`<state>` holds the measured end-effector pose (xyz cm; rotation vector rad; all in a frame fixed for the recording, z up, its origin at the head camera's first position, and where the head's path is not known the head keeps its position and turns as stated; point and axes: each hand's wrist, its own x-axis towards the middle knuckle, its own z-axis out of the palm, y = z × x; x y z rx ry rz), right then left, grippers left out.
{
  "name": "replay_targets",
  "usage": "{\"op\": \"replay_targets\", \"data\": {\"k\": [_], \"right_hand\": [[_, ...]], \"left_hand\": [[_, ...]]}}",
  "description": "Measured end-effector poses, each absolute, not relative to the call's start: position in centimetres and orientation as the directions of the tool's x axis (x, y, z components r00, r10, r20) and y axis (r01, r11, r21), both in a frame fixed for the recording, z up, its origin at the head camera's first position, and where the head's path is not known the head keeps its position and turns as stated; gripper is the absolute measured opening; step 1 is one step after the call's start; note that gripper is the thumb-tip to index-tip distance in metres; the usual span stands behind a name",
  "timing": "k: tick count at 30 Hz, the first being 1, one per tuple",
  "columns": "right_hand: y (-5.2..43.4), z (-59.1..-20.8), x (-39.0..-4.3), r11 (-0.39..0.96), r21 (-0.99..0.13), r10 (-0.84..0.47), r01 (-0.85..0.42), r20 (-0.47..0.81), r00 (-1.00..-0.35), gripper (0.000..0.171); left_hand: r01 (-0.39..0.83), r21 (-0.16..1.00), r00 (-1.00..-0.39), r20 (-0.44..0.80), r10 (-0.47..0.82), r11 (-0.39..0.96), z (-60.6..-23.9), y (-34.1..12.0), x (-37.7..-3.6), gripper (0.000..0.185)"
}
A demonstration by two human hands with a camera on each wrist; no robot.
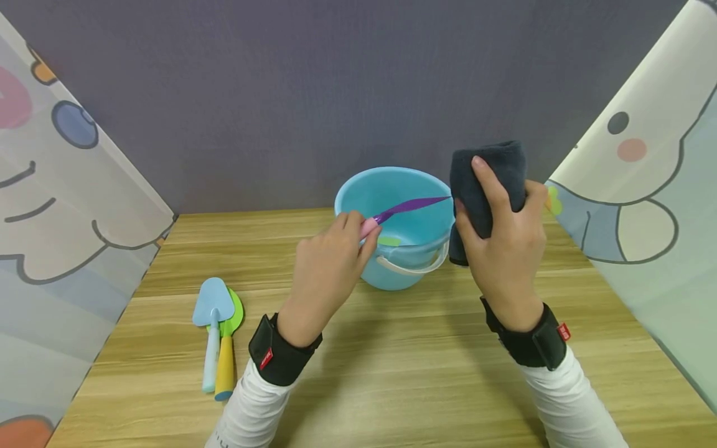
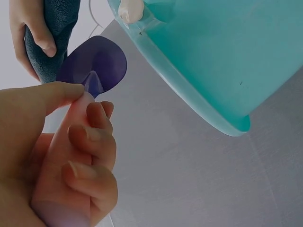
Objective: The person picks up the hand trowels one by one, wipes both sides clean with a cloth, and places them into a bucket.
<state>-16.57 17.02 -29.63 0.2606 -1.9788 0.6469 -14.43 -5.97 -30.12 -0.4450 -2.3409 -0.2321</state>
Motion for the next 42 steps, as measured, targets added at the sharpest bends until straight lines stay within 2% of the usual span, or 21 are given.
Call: {"op": "replay_targets", "data": {"k": [23,32,37,42], "right_hand": [[16.4,-29.2,-15.7,0.794,-0.37,0.106,-0.483,0.866,-0.488,0.05],[15.4,-29.6,-15.3,0.772,-0.338,0.081,-0.538,0.893,-0.444,0.05],[14.8,-30.0,-15.0,0.744,-0.312,0.039,-0.591,0.903,-0.428,0.053],[14.1,-30.5,-14.5,0.736,-0.268,-0.046,-0.621,0.896,-0.442,0.054]], "left_hand": [[0.398,0.055,-0.674,0.695,0.251,0.916,-29.9,-6.0,-14.6,0.025],[0.408,0.042,-0.663,0.701,0.264,0.912,-29.8,-5.9,-14.7,0.024],[0.422,0.046,-0.656,0.705,0.269,0.906,-29.8,-5.8,-14.7,0.023],[0.435,0.052,-0.658,0.699,0.278,0.899,-29.8,-5.8,-14.6,0.02]]}}
